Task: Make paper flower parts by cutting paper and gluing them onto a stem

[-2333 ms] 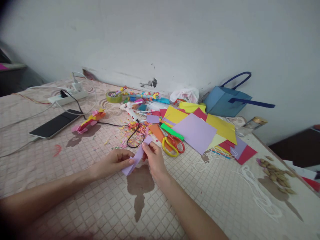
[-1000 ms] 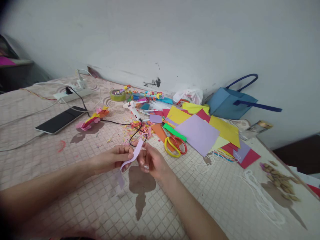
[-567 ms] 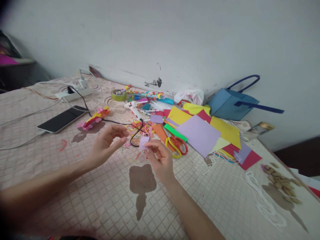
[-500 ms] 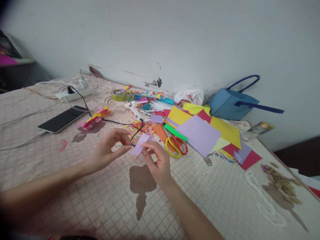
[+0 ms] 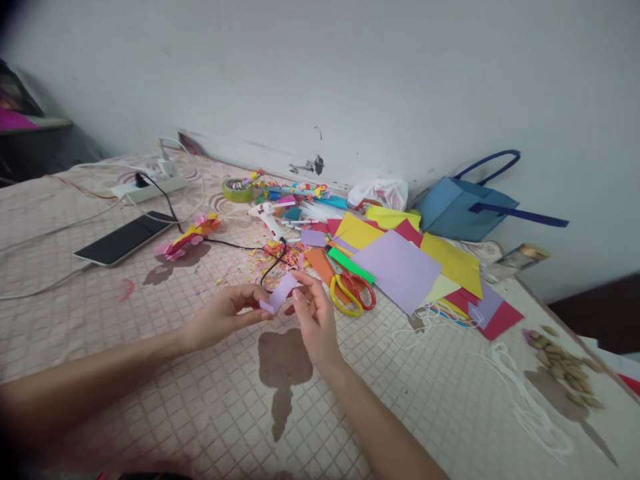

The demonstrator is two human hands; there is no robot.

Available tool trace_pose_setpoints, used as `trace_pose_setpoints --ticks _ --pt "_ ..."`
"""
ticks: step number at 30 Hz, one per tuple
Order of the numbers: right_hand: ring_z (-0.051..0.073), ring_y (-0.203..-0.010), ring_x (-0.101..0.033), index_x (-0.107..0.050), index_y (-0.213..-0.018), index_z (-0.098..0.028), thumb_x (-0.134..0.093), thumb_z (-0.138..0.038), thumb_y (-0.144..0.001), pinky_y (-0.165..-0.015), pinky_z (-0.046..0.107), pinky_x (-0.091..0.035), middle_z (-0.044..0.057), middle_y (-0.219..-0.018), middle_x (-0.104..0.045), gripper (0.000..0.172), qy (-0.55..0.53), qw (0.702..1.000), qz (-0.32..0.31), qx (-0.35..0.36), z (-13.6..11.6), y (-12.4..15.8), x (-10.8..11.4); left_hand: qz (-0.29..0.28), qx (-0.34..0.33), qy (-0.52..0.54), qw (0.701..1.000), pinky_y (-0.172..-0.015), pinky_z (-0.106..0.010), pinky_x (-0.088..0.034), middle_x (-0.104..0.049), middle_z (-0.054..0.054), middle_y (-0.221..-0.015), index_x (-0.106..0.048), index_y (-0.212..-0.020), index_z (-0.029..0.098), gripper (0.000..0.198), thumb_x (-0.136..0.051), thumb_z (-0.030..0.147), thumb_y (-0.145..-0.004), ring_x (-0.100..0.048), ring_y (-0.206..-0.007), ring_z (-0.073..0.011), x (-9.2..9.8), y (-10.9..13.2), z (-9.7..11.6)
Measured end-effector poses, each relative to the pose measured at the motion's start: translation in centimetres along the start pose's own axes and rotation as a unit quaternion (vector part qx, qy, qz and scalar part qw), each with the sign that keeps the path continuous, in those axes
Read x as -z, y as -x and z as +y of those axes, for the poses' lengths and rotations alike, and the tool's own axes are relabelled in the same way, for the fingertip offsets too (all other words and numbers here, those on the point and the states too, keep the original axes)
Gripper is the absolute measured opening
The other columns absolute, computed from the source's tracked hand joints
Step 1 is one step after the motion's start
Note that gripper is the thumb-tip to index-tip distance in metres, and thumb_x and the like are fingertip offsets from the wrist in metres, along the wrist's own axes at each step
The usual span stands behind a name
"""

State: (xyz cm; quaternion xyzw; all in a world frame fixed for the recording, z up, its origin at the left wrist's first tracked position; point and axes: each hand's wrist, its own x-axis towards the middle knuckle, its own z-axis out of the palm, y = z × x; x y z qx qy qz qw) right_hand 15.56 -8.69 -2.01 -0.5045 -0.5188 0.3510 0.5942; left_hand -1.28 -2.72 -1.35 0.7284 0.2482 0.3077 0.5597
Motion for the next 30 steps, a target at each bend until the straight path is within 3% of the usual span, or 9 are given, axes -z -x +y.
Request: trace_pose_setpoints --ticks 5,11,17,30 --pt "0.015 -0.074 -0.058 -0.06 -0.108 -0.024 -0.049 -0.034 -0.088 -0.069 0.029 -0.047 0.004 -0.099 -0.062 0.025 0.023 1.0 -0.012 0.006 -0.1 -0.1 0.0 -0.005 0.007 0.083 0.997 -0.078 -0.029 -0.045 -0.062 -0.006 -0.094 -0.061 -0.076 0.013 0.015 -0.065 0.027 -0.075 -0.058 -0.087 -0.0159 -0.2 -0.3 -0.6" --pt "0.017 -0.082 -0.059 -0.059 -0.11 -0.025 -0.047 -0.031 -0.089 -0.076 0.031 -0.046 0.004 -0.101 -0.063 0.025 0.069 0.996 -0.05 0.028 -0.2 0.4 -0.3 0.005 0.088 0.139 0.986 -0.072 -0.027 -0.045 -0.062 -0.002 -0.079 -0.059 -0.075 0.012 0.018 -0.068 0.028 -0.072 -0.059 -0.074 -0.0129 -0.3 -0.5 -1.4" --pt "0.017 -0.085 -0.059 -0.059 -0.109 -0.024 -0.046 -0.03 -0.09 -0.075 0.031 -0.047 0.005 -0.105 -0.062 0.025 0.072 0.995 -0.067 0.018 0.0 0.5 -0.5 0.019 0.084 0.185 0.979 -0.068 -0.026 -0.045 -0.065 -0.001 -0.073 -0.052 -0.079 0.014 0.023 -0.07 0.026 -0.071 -0.061 -0.069 -0.0118 -0.5 -0.5 -1.7" --pt "0.012 -0.065 -0.049 -0.058 -0.092 -0.023 -0.059 -0.022 -0.08 -0.06 0.023 -0.042 -0.003 -0.073 -0.051 0.012 0.007 0.999 -0.035 -0.024 1.2 0.0 -0.6 0.018 0.078 0.195 0.978 -0.058 -0.021 -0.044 -0.06 0.004 -0.064 -0.046 -0.094 0.015 0.038 -0.073 0.024 -0.068 -0.058 -0.06 -0.0092 -0.9 -0.3 -1.4"
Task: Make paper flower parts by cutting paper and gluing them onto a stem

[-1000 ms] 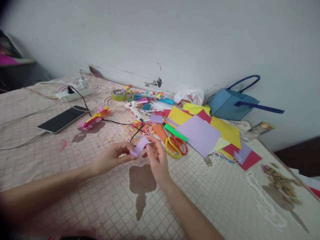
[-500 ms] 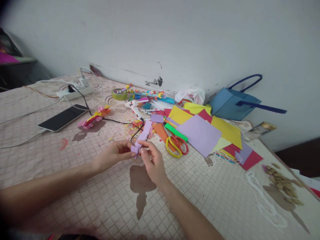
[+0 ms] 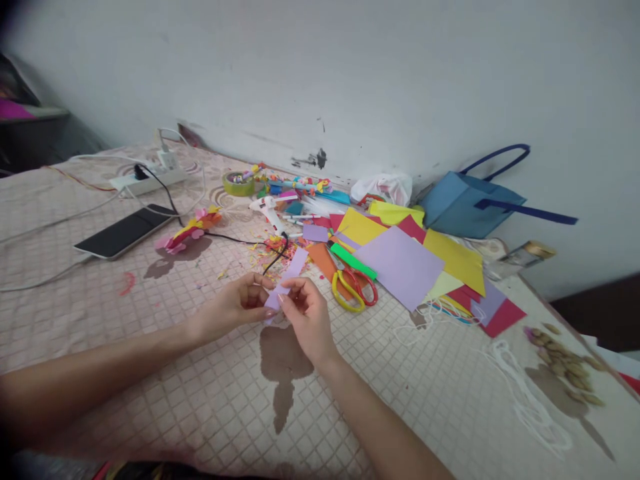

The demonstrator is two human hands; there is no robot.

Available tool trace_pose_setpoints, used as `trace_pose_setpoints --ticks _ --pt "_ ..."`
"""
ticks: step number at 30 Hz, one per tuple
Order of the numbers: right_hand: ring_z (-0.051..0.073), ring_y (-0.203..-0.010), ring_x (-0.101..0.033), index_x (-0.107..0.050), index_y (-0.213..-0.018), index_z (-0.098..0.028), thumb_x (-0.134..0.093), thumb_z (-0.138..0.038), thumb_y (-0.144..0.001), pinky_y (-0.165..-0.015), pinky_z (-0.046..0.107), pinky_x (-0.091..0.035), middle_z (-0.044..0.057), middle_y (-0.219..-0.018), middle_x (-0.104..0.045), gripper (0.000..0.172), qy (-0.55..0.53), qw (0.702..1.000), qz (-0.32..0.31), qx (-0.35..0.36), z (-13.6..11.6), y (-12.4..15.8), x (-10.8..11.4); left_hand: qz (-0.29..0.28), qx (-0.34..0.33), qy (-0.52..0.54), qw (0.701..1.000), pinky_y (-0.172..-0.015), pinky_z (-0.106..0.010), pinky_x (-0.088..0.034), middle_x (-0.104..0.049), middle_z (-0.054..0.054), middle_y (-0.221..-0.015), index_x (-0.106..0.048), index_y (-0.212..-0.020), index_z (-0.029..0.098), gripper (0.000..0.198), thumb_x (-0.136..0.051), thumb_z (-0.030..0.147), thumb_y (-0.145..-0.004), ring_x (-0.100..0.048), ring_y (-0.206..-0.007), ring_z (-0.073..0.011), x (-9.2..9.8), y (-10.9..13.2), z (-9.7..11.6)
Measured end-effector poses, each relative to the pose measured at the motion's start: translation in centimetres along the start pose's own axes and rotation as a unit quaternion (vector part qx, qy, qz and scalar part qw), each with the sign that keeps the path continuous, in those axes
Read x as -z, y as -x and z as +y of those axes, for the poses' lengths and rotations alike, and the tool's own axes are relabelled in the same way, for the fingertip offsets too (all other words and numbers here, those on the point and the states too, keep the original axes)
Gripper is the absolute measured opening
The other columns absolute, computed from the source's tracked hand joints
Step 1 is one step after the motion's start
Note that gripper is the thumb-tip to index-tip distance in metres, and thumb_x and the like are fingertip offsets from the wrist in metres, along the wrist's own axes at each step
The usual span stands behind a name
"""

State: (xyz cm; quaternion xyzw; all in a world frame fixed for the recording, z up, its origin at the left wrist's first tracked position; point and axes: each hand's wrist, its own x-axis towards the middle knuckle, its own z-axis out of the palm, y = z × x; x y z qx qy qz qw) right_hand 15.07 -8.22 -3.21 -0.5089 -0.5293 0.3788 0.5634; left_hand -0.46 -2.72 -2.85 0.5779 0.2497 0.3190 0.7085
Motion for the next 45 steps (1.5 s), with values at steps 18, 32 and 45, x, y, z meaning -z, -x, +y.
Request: trace_pose_setpoints --ticks 18,32,45 --pt "0.012 -0.068 -0.05 -0.056 -0.095 -0.024 -0.059 -0.019 -0.08 -0.063 0.025 -0.042 -0.003 -0.076 -0.052 0.016 -0.039 0.998 0.038 0.003 0.4 -0.15 -0.05 -0.037 0.158 -0.049 0.986 -0.057 -0.023 -0.05 -0.07 -0.003 -0.07 -0.062 -0.074 0.011 0.029 -0.073 0.037 -0.066 -0.064 -0.058 -0.0117 0.27 -0.01 0.34" --pt "0.011 -0.068 -0.05 -0.057 -0.094 -0.023 -0.061 -0.019 -0.079 -0.063 0.024 -0.042 -0.003 -0.076 -0.053 0.016 -0.048 0.998 0.043 -0.005 0.51 -0.3 -0.04 -0.019 0.161 -0.037 0.986 -0.059 -0.026 -0.053 -0.071 -0.007 -0.07 -0.06 -0.071 0.01 0.039 -0.071 0.047 -0.065 -0.066 -0.059 -0.0149 0.11 0.09 0.31" --pt "0.011 -0.066 -0.053 -0.048 -0.087 -0.023 -0.065 -0.03 -0.076 -0.062 0.025 -0.045 -0.004 -0.076 -0.052 0.021 -0.092 0.994 0.052 -0.038 0.73 -0.24 -0.21 -0.035 0.157 -0.047 0.986 -0.062 -0.025 -0.052 -0.071 -0.006 -0.075 -0.063 -0.075 0.011 0.033 -0.069 0.042 -0.069 -0.067 -0.065 -0.0139 0.27 0.11 0.26"
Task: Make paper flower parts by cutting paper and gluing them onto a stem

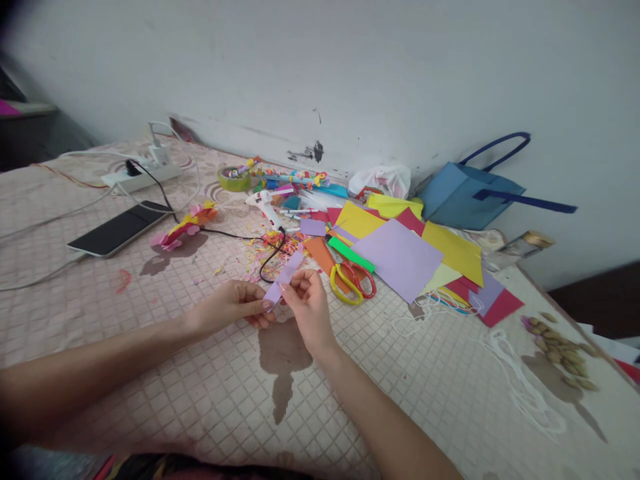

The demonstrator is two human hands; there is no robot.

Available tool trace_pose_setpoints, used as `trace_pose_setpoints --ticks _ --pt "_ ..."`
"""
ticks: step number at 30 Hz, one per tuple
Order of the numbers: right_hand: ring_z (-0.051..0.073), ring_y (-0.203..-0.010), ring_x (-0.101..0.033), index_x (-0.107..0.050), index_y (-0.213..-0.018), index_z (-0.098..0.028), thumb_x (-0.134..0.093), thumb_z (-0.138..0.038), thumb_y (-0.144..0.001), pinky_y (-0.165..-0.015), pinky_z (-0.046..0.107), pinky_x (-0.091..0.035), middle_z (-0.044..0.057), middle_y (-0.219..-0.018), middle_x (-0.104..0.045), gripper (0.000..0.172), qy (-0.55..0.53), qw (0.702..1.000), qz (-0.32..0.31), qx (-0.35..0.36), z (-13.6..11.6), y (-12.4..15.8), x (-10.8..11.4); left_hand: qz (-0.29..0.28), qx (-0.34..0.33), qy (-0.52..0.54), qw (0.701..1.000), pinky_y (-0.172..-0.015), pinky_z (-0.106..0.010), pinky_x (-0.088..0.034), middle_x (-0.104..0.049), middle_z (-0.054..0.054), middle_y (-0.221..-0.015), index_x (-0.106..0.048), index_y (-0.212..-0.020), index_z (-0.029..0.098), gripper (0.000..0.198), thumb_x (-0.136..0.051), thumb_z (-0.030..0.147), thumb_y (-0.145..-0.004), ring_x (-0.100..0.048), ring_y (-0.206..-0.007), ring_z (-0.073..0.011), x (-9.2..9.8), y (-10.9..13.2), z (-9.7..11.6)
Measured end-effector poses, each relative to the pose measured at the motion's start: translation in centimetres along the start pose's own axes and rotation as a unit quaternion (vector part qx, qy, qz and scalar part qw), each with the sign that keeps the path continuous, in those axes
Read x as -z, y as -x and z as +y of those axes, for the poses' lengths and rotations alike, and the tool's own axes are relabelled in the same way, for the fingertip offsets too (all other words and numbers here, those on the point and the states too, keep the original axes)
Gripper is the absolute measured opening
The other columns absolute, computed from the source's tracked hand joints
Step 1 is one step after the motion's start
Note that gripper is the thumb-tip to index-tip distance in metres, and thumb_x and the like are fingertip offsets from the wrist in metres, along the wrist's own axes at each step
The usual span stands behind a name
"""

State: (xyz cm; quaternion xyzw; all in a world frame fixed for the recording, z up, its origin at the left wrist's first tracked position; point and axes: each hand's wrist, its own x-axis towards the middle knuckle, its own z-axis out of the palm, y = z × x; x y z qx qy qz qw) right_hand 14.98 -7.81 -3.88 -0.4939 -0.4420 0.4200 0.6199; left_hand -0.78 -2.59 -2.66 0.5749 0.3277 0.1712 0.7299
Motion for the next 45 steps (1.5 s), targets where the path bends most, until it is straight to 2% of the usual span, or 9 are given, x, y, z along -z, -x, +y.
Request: trace_pose_setpoints --ticks 7,12,20,23,30,34,38,45 --pt "0.011 -0.067 -0.052 -0.046 -0.087 -0.023 -0.063 -0.023 -0.076 -0.064 0.025 -0.043 -0.004 -0.075 -0.052 0.02 0.028 0.999 -0.007 0.013 -0.01 0.04 0.04 -0.015 0.002 -0.005 1.0 -0.062 -0.026 -0.053 -0.071 -0.007 -0.075 -0.062 -0.076 0.011 0.036 -0.067 0.045 -0.07 -0.067 -0.065 -0.0154 -0.18 0.01 0.05" --pt "0.011 -0.067 -0.051 -0.046 -0.089 -0.023 -0.06 -0.021 -0.078 -0.062 0.024 -0.042 -0.004 -0.076 -0.051 0.018 0.023 0.999 -0.023 0.011 0.1 0.37 -0.14 0.005 -0.009 -0.022 1.0 -0.06 -0.027 -0.053 -0.069 -0.006 -0.071 -0.062 -0.075 0.01 0.042 -0.06 0.053 -0.074 -0.067 -0.064 -0.0171 -0.17 0.08 0.12" --pt "0.011 -0.064 -0.053 -0.046 -0.085 -0.023 -0.063 -0.03 -0.078 -0.061 0.025 -0.045 -0.004 -0.074 -0.051 0.019 0.012 1.0 -0.024 -0.005 -0.08 0.37 -0.2 0.025 -0.03 -0.032 0.999 -0.054 -0.022 -0.052 -0.065 -0.001 -0.062 -0.06 -0.069 0.012 0.036 -0.065 0.048 -0.072 -0.064 -0.055 -0.0121 -0.16 0.07 0.24" --pt "0.011 -0.064 -0.052 -0.046 -0.086 -0.023 -0.064 -0.028 -0.077 -0.059 0.024 -0.044 -0.004 -0.073 -0.051 0.021 0.022 0.999 -0.03 -0.009 -0.1 0.29 -0.15 0.027 -0.026 -0.034 0.999 -0.054 -0.022 -0.052 -0.064 0.0 -0.059 -0.059 -0.066 0.013 0.036 -0.065 0.048 -0.071 -0.063 -0.053 -0.012 -0.17 0.09 0.19" --pt "0.01 -0.062 -0.049 -0.046 -0.083 -0.023 -0.065 -0.026 -0.075 -0.061 0.024 -0.041 -0.005 -0.071 -0.048 0.02 0.043 0.999 0.0 0.019 -0.14 0.08 -0.03 -0.01 0.015 -0.039 0.999 -0.058 -0.025 -0.052 -0.071 -0.005 -0.071 -0.059 -0.072 0.012 0.034 -0.068 0.045 -0.069 -0.067 -0.06 -0.0147 -0.05 0.23 0.07" --pt "0.01 -0.06 -0.049 -0.046 -0.082 -0.023 -0.065 -0.026 -0.074 -0.058 0.024 -0.04 -0.006 -0.07 -0.049 0.022 0.024 1.0 0.003 0.01 -0.04 0.01 -0.04 -0.015 0.011 -0.048 0.999 -0.053 -0.022 -0.05 -0.071 -0.004 -0.067 -0.057 -0.069 0.013 0.034 -0.068 0.044 -0.069 -0.065 -0.055 -0.0129 0.1 0.29 0.41" --pt "0.01 -0.062 -0.048 -0.046 -0.083 -0.023 -0.065 -0.026 -0.075 -0.06 0.024 -0.04 -0.005 -0.071 -0.048 0.021 0.021 1.0 0.015 0.014 -0.16 0.14 -0.15 -0.013 0.006 -0.043 0.999 -0.059 -0.024 -0.052 -0.072 -0.006 -0.073 -0.061 -0.075 0.012 0.034 -0.068 0.045 -0.069 -0.067 -0.062 -0.0139 0.25 0.35 0.87" --pt "0.01 -0.061 -0.048 -0.044 -0.085 -0.023 -0.066 -0.027 -0.074 -0.057 0.022 -0.04 -0.006 -0.07 -0.05 0.025 0.017 1.0 -0.002 0.012 -0.26 0.32 -0.42 0.006 -0.005 -0.083 0.997 -0.049 -0.019 -0.048 -0.069 -0.002 -0.061 -0.058 -0.067 0.013 0.034 -0.068 0.046 -0.068 -0.063 -0.051 -0.0112 -0.02 0.46 0.67"
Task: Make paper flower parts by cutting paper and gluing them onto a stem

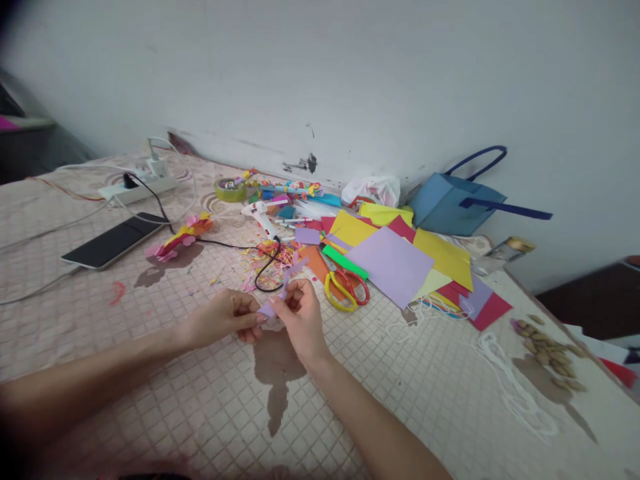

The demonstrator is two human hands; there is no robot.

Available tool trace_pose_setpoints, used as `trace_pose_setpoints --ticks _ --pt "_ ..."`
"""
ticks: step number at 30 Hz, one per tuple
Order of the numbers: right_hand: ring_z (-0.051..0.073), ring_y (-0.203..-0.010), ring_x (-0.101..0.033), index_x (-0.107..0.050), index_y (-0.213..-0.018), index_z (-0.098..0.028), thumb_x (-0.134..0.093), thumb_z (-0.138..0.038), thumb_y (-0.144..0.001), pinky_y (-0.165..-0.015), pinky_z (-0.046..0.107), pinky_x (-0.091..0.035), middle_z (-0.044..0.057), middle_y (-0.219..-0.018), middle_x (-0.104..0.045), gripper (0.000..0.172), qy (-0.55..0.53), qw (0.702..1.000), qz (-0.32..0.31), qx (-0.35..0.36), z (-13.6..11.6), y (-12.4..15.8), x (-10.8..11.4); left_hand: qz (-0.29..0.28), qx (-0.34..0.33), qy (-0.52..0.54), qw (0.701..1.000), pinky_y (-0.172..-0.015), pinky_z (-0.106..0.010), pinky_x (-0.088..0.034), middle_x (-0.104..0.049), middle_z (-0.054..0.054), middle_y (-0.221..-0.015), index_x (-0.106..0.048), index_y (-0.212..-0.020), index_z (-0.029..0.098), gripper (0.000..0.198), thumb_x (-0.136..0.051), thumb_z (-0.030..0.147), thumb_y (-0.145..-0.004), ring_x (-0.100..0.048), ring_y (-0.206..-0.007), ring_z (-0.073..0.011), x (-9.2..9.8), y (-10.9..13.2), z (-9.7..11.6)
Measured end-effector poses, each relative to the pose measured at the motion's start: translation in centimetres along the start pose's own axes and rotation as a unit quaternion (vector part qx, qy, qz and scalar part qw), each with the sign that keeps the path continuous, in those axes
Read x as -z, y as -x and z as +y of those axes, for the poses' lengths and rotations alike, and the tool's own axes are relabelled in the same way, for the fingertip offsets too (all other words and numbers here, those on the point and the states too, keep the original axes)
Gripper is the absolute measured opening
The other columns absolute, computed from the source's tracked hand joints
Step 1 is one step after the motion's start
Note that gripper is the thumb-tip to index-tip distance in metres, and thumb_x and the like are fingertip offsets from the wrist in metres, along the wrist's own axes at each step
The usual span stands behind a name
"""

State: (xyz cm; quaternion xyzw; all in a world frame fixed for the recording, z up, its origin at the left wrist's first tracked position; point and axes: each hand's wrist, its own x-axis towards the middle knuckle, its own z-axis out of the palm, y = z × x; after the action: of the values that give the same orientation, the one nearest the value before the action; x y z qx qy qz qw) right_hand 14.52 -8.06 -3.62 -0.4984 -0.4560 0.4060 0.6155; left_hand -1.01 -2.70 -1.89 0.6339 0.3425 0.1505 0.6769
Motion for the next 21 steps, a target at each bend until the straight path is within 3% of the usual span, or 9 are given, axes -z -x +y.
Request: trace_pose_setpoints --ticks 4,11,14,21 --pt "0.01 -0.059 -0.049 -0.045 -0.086 -0.023 -0.067 -0.026 -0.073 -0.056 0.022 -0.04 -0.006 -0.069 -0.052 0.025 -0.017 1.0 0.006 -0.008 0.17 -0.17 0.17 -0.006 0.006 -0.009 1.0 -0.049 -0.019 -0.047 -0.069 -0.002 -0.062 -0.059 -0.068 0.014 0.034 -0.068 0.046 -0.067 -0.063 -0.051 -0.0109 0.31 -0.25 -0.35" --pt "0.01 -0.061 -0.055 -0.046 -0.103 -0.025 -0.072 -0.028 -0.069 -0.059 0.024 -0.044 -0.006 -0.072 -0.057 0.043 -0.167 0.98 0.063 -0.089 0.25 -0.7 0.42 0.003 -0.006 0.005 1.0 -0.052 -0.021 -0.049 -0.07 -0.004 -0.066 -0.06 -0.07 0.013 0.035 -0.068 0.047 -0.068 -0.063 -0.053 -0.0118 0.93 -0.36 -0.01" --pt "0.011 -0.063 -0.056 -0.046 -0.105 -0.025 -0.072 -0.033 -0.069 -0.059 0.025 -0.046 -0.005 -0.074 -0.058 0.045 -0.206 0.971 0.053 -0.111 0.1 -0.59 0.1 0.013 -0.022 0.018 1.0 -0.054 -0.022 -0.051 -0.069 -0.004 -0.067 -0.059 -0.071 0.012 0.035 -0.067 0.046 -0.069 -0.063 -0.053 -0.0112 0.8 -0.23 0.22" --pt "0.011 -0.064 -0.054 -0.047 -0.111 -0.024 -0.068 -0.021 -0.071 -0.061 0.023 -0.045 -0.006 -0.07 -0.056 0.046 -0.086 0.995 0.018 -0.049 -0.29 0.26 -0.4 0.01 -0.043 -0.026 0.999 -0.055 -0.023 -0.05 -0.067 -0.003 -0.065 -0.058 -0.071 0.013 0.034 -0.064 0.046 -0.073 -0.063 -0.057 -0.013 0.23 -0.19 -0.19"
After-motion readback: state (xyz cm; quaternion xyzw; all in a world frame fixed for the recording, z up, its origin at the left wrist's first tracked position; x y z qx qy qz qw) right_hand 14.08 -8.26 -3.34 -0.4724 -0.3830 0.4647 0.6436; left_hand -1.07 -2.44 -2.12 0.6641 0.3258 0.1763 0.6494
